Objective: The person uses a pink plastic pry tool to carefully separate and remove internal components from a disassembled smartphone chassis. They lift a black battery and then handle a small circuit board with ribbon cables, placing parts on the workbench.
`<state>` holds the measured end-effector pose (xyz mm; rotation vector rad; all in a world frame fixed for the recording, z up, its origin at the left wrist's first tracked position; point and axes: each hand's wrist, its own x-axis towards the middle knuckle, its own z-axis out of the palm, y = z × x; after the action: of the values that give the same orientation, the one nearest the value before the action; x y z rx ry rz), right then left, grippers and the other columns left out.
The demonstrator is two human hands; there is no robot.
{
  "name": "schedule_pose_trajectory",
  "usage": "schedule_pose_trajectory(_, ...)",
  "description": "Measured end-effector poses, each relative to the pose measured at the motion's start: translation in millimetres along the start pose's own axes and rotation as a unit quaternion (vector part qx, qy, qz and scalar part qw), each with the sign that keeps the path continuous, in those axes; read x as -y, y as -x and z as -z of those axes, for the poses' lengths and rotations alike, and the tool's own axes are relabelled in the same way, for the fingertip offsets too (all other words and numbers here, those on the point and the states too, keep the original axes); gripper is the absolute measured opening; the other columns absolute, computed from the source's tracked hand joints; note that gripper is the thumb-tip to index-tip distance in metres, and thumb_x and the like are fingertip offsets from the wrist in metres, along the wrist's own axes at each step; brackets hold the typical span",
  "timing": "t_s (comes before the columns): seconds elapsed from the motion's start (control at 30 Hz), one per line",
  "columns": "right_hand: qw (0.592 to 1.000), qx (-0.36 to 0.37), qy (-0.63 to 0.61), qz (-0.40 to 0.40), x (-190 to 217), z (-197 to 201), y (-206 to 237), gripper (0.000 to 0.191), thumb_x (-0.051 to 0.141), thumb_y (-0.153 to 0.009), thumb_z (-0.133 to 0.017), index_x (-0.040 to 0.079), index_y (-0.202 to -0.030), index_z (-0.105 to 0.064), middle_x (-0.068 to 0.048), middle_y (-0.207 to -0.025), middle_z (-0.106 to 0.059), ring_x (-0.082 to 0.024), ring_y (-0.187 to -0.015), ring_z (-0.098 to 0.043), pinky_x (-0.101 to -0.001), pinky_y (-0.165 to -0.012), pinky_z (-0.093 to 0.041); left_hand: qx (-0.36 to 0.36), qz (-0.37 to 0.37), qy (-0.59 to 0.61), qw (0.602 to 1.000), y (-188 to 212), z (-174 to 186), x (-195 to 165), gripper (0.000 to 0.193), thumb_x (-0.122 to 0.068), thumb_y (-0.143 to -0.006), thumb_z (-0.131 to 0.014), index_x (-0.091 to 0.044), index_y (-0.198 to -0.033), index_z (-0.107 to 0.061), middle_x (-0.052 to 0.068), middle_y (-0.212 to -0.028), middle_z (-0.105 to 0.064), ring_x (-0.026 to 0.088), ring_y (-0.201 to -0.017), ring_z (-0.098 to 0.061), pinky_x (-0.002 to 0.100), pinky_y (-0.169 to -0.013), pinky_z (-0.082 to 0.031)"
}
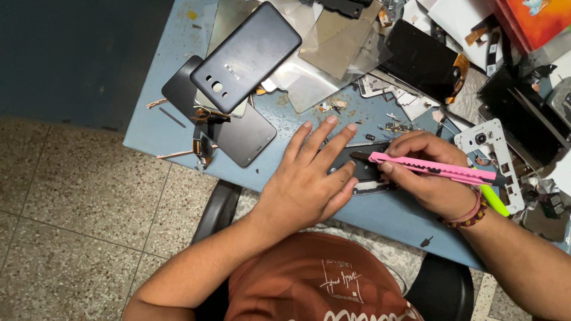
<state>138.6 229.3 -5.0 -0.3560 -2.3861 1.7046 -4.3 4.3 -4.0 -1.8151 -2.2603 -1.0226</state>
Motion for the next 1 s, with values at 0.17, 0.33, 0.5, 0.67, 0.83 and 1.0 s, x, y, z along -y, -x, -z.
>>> schedule_pose_trajectory(0.17, 1.000, -0.005, 0.012, 0.024, -0.9, -0.2, 0.7, 0.018, -0.004, -0.090, -0.074, 0.002, -0.102, -0.062, -0.011, -0.109, -0.067, -0.013, -0.093, -0.068, -0.0253, -0.080, -0.060, 0.003, 0.001, -0.001, 1.000, -0.6, -0.5, -0.2, 0.027, -0.031, -0.097, -0.071, -0.007, -0.110, -0.076, 0.017, -0.156, -0.048, 0.038, -0.151, -0.036, 0.056, -0.125, -0.029)
schedule_pose_trajectory(0.33, 0.997, 0.009, -0.019, 0.074, -1.4, 1.8, 3.2, 0.019, -0.007, -0.090, -0.073, 0.003, -0.102, -0.061, -0.010, -0.112, -0.065, -0.014, -0.098, -0.070, -0.0258, -0.087, -0.061, 0.002, 0.001, 0.000, 1.000, -0.5, -0.3, 0.0, 0.027, -0.030, -0.098, -0.071, -0.007, -0.109, -0.076, 0.017, -0.156, -0.048, 0.038, -0.151, -0.036, 0.056, -0.125, -0.029)
schedule_pose_trajectory(0.5, 0.993, 0.026, -0.018, 0.112, 2.0, 3.1, 4.1, 0.018, -0.007, -0.089, -0.072, 0.005, -0.100, -0.064, -0.009, -0.113, -0.064, -0.014, -0.098, -0.070, -0.0265, -0.090, -0.061, -0.007, 0.006, 0.017, 1.000, 0.1, 0.5, 0.3, 0.024, -0.029, -0.096, -0.073, -0.005, -0.103, -0.074, 0.018, -0.155, -0.050, 0.039, -0.149, -0.039, 0.056, -0.125, -0.031)
schedule_pose_trajectory(0.67, 0.988, 0.066, 0.025, 0.137, 10.3, 1.6, 7.9, 0.015, -0.002, -0.086, -0.074, 0.004, -0.098, -0.067, -0.007, -0.107, -0.059, -0.017, -0.100, -0.070, -0.0284, -0.091, -0.058, -0.039, 0.024, 0.049, 0.998, 1.1, 1.1, 0.5, 0.025, -0.029, -0.096, -0.078, -0.006, -0.100, -0.068, 0.016, -0.150, -0.053, 0.039, -0.148, -0.042, 0.057, -0.125, -0.033)
schedule_pose_trajectory(0.83, 0.981, 0.087, 0.055, 0.167, 6.5, 4.7, 6.6, 0.016, 0.001, -0.083, -0.076, 0.004, -0.096, -0.067, -0.007, -0.102, -0.068, -0.018, -0.097, -0.073, -0.0295, -0.085, -0.059, -0.045, 0.008, 0.067, 0.997, 2.0, 3.2, 0.9, 0.033, -0.032, -0.097, -0.077, -0.006, -0.115, -0.070, 0.015, -0.146, -0.055, 0.038, -0.146, -0.044, 0.055, -0.123, -0.034)
schedule_pose_trajectory(1.0, 0.989, 0.080, -0.074, 0.102, -14.0, 9.6, 12.8, 0.031, -0.006, -0.085, -0.077, 0.004, -0.108, -0.061, -0.013, -0.106, -0.069, -0.020, -0.098, -0.075, -0.0322, -0.085, -0.064, -0.035, -0.005, 0.079, 0.996, 1.7, 4.9, 1.7, 0.019, -0.028, -0.099, -0.076, -0.010, -0.104, -0.072, 0.012, -0.146, -0.058, 0.035, -0.147, -0.046, 0.053, -0.125, -0.035)
